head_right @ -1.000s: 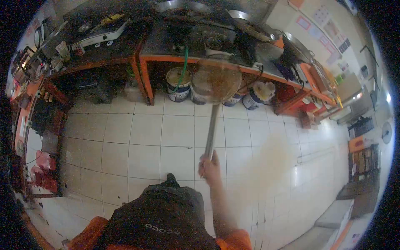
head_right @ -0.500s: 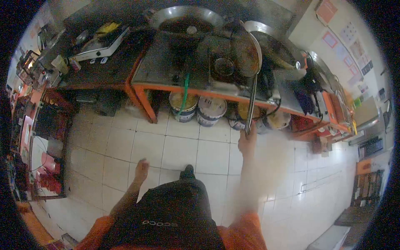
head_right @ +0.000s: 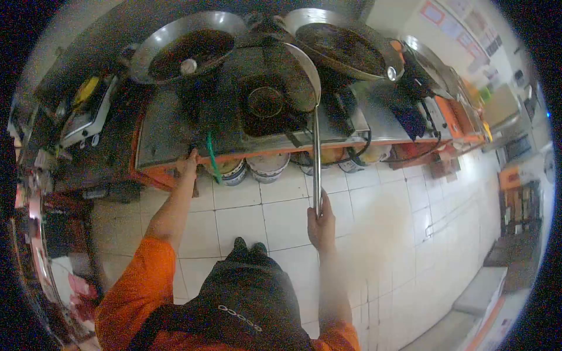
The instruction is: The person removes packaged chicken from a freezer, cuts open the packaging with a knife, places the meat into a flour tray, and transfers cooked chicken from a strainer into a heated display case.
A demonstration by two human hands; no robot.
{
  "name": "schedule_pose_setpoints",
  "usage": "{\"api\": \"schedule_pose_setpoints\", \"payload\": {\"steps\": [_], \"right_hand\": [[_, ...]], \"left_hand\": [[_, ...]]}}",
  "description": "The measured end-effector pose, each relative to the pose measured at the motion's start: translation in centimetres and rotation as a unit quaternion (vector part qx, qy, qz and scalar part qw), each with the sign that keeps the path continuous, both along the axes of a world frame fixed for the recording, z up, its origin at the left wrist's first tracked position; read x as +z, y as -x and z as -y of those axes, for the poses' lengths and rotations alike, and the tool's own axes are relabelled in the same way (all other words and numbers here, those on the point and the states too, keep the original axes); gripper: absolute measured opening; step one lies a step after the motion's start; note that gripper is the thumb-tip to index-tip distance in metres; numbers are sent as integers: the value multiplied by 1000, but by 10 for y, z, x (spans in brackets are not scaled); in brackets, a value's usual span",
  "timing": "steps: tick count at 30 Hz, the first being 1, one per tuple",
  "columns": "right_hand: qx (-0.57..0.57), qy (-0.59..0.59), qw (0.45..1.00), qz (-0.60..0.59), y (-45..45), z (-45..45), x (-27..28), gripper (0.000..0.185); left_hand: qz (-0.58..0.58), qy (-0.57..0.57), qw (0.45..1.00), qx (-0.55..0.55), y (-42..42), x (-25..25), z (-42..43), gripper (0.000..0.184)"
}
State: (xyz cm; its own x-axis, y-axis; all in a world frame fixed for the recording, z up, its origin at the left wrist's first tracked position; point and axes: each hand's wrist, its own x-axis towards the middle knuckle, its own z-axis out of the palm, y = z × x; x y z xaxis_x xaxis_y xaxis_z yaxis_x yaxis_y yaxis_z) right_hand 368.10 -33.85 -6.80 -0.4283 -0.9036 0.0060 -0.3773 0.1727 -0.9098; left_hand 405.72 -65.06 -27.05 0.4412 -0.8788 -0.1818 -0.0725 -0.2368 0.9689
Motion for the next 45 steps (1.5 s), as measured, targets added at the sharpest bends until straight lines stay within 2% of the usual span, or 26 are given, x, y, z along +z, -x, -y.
{"api": "schedule_pose_setpoints", "payload": {"steps": [1, 3, 6, 9, 12, 15, 16, 19, 21, 23, 25, 28, 31, 34, 38, 42, 45], "right_hand": [[-5, -7, 1000, -19, -2, 1, 6, 58], [-17, -31, 999, -31, -8, 2, 21, 58], [-23, -41, 997, -58, -4, 1, 3, 59], [-14, 9, 992, -124, -7, 6, 3, 60], [-27, -74, 995, -55, -20, 8, 33, 59], [-17, -87, 994, -58, -10, 9, 27, 59], [-7, -30, 997, -74, -7, 10, 23, 59], [-7, 0, 988, -156, -6, 12, 12, 57], [-23, -43, 988, -147, -11, 22, 21, 57], [-28, -68, 990, -119, -18, 24, 29, 58], [-23, -71, 995, -73, -22, 27, 31, 58], [-34, 20, 980, -193, -25, 25, 13, 59], [-35, -23, 993, -114, -35, 26, 32, 59], [-23, -5, 988, -154, -30, 23, 20, 61], [-35, -22, 992, -121, -39, 27, 36, 62], [-48, -52, 992, -100, -41, 25, 35, 61], [-50, -64, 992, -93, -46, 25, 34, 61]], "left_hand": [[114, 50, 992, -14, 1, 5, -4, 34], [333, 151, 930, -38, 0, 30, -16, 31], [479, 160, 857, -104, -1, 62, -19, 29], [489, 172, 846, -124, -2, 72, -21, 31], [413, 167, 886, -130, -6, 75, -30, 23], [312, 183, 926, -108, -1, 86, -51, 23], [307, 176, 929, -110, -1, 89, -61, 26], [280, 155, 939, -123, -16, 84, -97, 33], [240, 132, 951, -141, -34, 57, -125, 32], [275, 123, 940, -163, -53, 44, -156, 31], [289, 59, 938, -183, -67, 40, -184, 31], [291, 20, 937, -193, -91, 19, -228, 35], [317, -25, 925, -208, -116, -10, -271, 42], [330, -101, 910, -228, -140, -41, -307, 49], [334, -162, 881, -292, -162, -55, -346, 55], [263, -273, 842, -384, -178, -64, -366, 58], [130, -344, 847, -385, -206, -105, -388, 62]]}}
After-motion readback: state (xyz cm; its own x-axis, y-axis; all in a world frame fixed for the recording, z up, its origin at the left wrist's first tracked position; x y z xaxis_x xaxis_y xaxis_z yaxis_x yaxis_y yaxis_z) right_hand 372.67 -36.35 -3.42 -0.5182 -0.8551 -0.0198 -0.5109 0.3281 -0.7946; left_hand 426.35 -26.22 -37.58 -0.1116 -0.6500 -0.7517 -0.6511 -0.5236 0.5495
